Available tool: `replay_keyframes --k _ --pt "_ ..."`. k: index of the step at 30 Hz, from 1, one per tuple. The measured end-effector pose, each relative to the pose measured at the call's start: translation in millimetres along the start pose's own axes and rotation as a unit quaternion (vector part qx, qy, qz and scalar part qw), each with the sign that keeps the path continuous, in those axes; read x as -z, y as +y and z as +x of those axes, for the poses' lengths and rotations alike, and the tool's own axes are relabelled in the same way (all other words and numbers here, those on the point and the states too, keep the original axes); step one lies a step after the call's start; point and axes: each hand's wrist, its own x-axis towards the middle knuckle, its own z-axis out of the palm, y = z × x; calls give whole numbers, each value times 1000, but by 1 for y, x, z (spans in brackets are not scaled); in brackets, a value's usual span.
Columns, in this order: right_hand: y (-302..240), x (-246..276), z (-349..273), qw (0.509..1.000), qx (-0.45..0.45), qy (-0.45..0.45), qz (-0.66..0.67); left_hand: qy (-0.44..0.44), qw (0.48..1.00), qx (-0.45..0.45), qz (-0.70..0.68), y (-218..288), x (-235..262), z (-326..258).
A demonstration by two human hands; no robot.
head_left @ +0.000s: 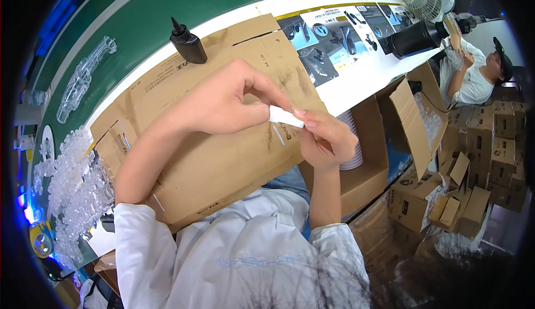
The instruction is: Applying adhesive to circular fixture parts and assembling small plastic components on a factory assembly line.
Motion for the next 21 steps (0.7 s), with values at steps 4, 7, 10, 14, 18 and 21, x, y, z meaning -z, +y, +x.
replay_keyframes --k 4,7,10,14,18,21 --pt "-1 2 0 1000 9 8 -15 26 1000 -1 5 2 4 -1" --pt "-1 1 -1 1000 19 9 -20 26 997 -27 65 2 5 -2" --pt "-4 2 4 999 31 -17 -26 17 994 -40 103 9 5 -2" --pt "-5 -1 8 997 70 -15 -25 34 988 -28 149 5 2 -1" --pt "-5 3 11 995 82 -19 -53 146 983 18 107 3 6 4" --pt "-4 0 10 991 99 -32 -81 62 982 -35 174 5 -2 2"
